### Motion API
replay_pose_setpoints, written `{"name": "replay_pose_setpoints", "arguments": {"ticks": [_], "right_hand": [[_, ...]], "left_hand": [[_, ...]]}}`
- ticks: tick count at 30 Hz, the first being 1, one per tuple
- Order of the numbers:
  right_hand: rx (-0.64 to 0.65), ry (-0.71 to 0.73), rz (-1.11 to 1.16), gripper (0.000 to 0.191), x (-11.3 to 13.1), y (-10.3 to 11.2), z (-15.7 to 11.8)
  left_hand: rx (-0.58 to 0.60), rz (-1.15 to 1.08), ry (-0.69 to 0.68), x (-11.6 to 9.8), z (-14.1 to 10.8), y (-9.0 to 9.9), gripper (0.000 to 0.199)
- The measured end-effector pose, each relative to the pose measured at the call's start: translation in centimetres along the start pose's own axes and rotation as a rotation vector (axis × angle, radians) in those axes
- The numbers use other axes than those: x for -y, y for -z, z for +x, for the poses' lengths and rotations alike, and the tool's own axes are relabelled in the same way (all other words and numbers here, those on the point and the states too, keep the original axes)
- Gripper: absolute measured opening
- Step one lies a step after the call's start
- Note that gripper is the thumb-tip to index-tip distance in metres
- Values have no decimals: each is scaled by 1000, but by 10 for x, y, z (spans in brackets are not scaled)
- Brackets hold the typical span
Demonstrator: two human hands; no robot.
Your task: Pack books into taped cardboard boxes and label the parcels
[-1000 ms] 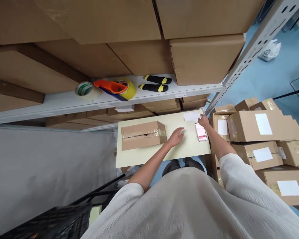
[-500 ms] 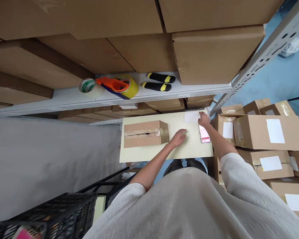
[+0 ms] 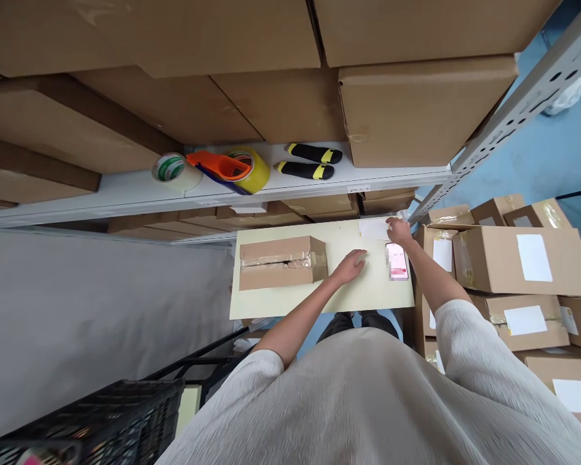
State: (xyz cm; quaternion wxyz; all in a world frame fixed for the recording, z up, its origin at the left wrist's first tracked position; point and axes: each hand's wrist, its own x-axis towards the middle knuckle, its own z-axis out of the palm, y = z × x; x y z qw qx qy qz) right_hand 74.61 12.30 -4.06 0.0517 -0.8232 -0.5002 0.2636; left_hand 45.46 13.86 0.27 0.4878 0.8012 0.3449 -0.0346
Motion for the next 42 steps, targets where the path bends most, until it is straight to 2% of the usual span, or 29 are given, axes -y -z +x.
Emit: {"name": "replay_pose_setpoints", "arguments": {"ticks": [3, 6, 10, 13, 18, 25, 30, 42], "right_hand": [[27, 54, 79, 40, 4, 20, -3], [15, 141, 185, 36, 11, 35, -7], [8, 198, 423, 35, 23, 45, -15], [51, 213, 642, 37, 31, 47, -20], [180, 169, 859, 43, 38, 51, -25], [284, 190, 958, 45, 41, 58, -27], [295, 195, 965, 47, 46, 57, -28], [275, 199, 895, 48, 48, 56, -33]], "left_hand": [[-22, -34, -29, -15, 15, 3, 49], [-112, -120, -42, -33, 38, 7, 47], [-274, -306, -18, -56, 69, 11, 49], [-345, -445, 5, -63, 81, 12, 49], [-394, -543, 23, -61, 81, 15, 39], [-464, -571, 14, -61, 75, 19, 26], [-499, -578, 31, -62, 73, 22, 18], [-493, -512, 99, -63, 67, 26, 23]]}}
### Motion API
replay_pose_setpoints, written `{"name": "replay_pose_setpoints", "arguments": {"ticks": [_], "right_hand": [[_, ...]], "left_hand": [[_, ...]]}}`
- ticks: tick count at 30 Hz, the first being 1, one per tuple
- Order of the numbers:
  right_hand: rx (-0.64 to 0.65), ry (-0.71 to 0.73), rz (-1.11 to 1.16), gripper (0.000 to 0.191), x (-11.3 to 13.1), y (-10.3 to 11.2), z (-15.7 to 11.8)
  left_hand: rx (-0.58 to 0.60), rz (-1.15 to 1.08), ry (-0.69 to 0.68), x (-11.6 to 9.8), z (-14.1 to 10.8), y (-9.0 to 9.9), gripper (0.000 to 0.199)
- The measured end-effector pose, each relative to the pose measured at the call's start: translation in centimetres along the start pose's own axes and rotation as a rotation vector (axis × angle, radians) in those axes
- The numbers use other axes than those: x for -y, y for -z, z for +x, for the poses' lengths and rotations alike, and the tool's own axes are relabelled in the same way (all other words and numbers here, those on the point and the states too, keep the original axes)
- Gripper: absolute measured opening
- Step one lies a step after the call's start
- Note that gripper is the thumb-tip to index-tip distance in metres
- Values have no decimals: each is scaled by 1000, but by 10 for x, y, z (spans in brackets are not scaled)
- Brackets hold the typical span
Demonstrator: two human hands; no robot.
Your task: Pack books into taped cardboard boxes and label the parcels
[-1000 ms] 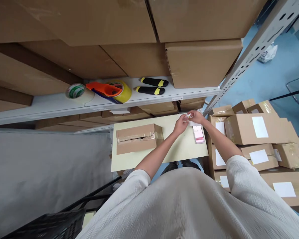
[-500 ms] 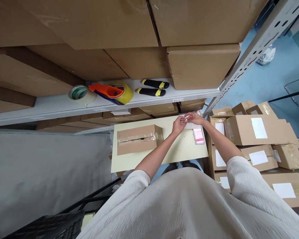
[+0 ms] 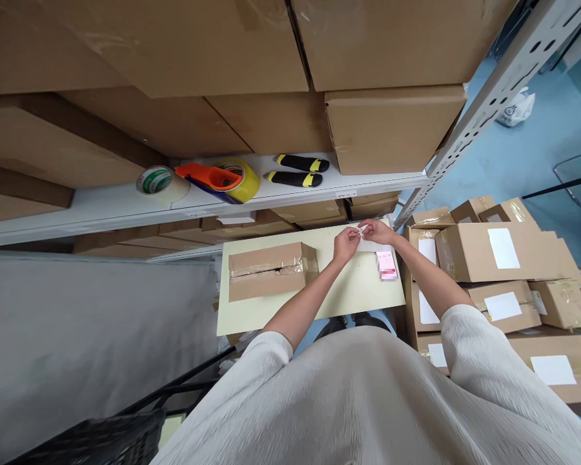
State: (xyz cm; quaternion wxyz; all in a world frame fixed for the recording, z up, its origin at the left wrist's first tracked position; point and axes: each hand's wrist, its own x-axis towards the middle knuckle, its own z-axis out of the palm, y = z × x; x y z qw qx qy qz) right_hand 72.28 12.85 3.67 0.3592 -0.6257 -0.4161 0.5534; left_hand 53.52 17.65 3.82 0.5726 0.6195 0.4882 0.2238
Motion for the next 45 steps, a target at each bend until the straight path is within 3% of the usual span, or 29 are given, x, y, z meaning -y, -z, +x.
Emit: {"name": "replay_pose_setpoints", "arguments": {"ticks": [10, 14, 18, 23, 33, 39, 45], "right_hand": [[17, -9, -39, 50, 2, 1, -3], [-18, 21, -106, 45, -3, 3, -3], [-121, 55, -346, 31, -9, 10, -2], [-53, 2, -731, 14, -11, 25, -6], [6, -156, -1171, 39, -12, 40, -6], [58, -217, -1220, 37, -25, 37, -1], [37, -222, -1241, 41, -37, 33, 1]], "left_hand": [[-9, -53, 45, 1, 2, -2, 28], [-72, -34, 7, 1, 1, 0, 30], [-124, 12, -6, -1, -1, 8, 31], [-145, 97, 23, -5, -3, 23, 31], [-253, 132, 42, -8, -2, 47, 29], [-239, 138, 50, -19, -1, 64, 27], [-243, 191, -44, -27, -6, 87, 22]]}}
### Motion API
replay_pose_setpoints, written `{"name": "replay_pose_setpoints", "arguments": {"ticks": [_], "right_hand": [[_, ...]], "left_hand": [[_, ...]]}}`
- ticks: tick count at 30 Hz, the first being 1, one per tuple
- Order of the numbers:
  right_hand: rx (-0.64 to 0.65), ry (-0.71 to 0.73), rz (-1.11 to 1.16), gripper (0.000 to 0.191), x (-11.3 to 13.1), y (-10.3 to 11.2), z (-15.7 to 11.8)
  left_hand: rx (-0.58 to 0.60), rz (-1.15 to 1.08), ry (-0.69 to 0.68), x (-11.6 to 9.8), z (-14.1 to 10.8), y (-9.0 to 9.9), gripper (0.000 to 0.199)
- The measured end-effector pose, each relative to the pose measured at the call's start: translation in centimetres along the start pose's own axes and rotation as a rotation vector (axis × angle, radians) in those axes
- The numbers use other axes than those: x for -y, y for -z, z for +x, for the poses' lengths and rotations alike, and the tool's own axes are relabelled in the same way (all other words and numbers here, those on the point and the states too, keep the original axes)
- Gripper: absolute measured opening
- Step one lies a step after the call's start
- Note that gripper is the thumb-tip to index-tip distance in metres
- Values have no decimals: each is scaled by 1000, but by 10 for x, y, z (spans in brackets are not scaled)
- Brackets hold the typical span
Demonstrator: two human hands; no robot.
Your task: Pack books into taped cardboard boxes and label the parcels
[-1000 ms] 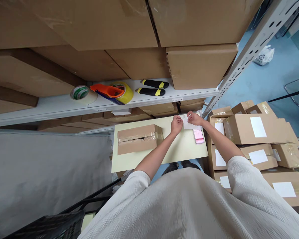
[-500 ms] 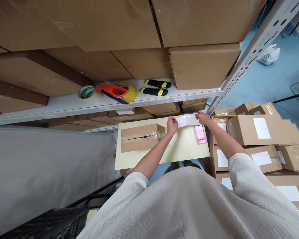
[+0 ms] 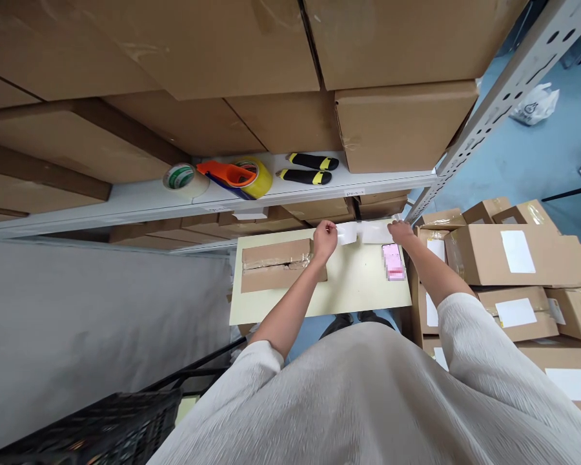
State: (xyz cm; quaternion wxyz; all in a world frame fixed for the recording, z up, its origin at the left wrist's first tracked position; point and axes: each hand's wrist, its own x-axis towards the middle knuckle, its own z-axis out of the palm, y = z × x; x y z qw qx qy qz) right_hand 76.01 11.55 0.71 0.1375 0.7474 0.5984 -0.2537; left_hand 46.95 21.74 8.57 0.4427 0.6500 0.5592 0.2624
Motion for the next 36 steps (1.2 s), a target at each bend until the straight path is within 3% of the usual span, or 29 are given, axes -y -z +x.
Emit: {"name": "replay_pose_setpoints", "arguments": {"ticks": [10, 15, 20, 30, 36], "right_hand": [[-31, -33, 66, 56, 15, -11, 3], [99, -55, 193, 63, 27, -26, 3], [76, -38, 252, 69, 41, -38, 6], [21, -63, 293, 58, 38, -34, -3], [-60, -7, 316, 49, 42, -29, -11]], "left_hand": [[65, 33, -14, -1, -13, 8, 26], [76, 28, -10, 0, -19, 11, 25], [75, 36, -7, 2, -22, 15, 25], [89, 0, -3, 7, -23, 13, 25], [104, -16, -21, 3, -23, 12, 24]]}}
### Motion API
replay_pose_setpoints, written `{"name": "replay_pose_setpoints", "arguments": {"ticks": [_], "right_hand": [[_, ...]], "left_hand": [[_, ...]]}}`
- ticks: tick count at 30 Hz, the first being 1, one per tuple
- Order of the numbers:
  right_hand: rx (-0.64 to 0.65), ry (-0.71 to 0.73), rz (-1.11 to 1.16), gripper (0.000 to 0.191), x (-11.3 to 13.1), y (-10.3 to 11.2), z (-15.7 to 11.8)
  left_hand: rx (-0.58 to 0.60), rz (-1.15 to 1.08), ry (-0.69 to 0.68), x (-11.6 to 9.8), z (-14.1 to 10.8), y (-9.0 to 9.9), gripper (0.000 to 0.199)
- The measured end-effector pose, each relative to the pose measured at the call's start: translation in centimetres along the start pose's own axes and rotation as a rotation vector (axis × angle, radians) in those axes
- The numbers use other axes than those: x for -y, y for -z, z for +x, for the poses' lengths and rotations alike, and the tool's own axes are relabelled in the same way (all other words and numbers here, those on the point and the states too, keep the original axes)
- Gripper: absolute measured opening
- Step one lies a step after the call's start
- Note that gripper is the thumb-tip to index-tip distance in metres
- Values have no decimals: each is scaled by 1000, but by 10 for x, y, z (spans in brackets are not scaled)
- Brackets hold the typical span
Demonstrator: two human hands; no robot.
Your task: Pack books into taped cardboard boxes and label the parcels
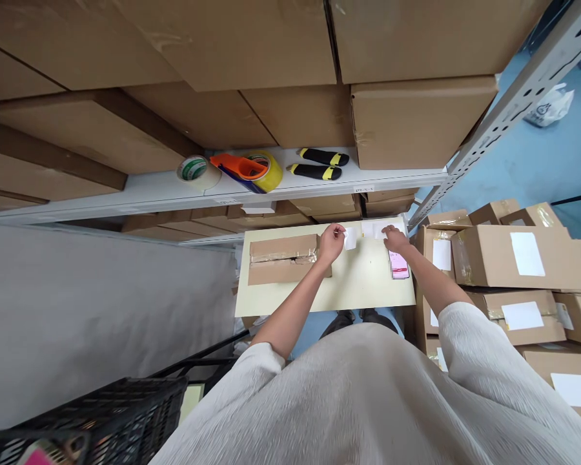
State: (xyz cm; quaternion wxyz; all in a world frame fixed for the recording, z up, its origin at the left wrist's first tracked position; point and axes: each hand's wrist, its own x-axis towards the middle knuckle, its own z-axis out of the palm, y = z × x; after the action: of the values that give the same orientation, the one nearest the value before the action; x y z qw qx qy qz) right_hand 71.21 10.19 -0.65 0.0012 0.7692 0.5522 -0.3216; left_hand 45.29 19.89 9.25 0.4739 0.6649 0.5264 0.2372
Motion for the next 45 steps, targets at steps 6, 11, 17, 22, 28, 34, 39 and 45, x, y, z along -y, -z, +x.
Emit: {"name": "replay_pose_setpoints", "arguments": {"ticks": [6, 11, 17, 22, 28, 34, 39, 45], "right_hand": [[-146, 273, 269, 39, 44, -4, -19], [-350, 335, 312, 48, 89, -6, -36], [-518, 513, 291, 17, 141, -1, -45], [-567, 632, 362, 10, 192, 11, -58], [-466, 559, 589, 15, 261, 16, -69], [-400, 354, 641, 28, 300, -3, -73], [-376, 231, 606, 39, 311, -29, -72], [-432, 150, 544, 64, 314, -54, -63]], "left_hand": [[-13, -80, 45, -6, -1, 7, 21], [-75, -311, 109, -11, -6, 26, 19], [-189, -488, 177, -6, -23, 71, 21], [-276, -607, 153, 24, -37, 122, 20], [-218, -690, 124, 67, -46, 182, 13], [-145, -444, -19, 97, -58, 221, 21], [-93, -220, 32, 117, -69, 234, 14], [-63, 158, 8, 128, -70, 229, 22]]}}
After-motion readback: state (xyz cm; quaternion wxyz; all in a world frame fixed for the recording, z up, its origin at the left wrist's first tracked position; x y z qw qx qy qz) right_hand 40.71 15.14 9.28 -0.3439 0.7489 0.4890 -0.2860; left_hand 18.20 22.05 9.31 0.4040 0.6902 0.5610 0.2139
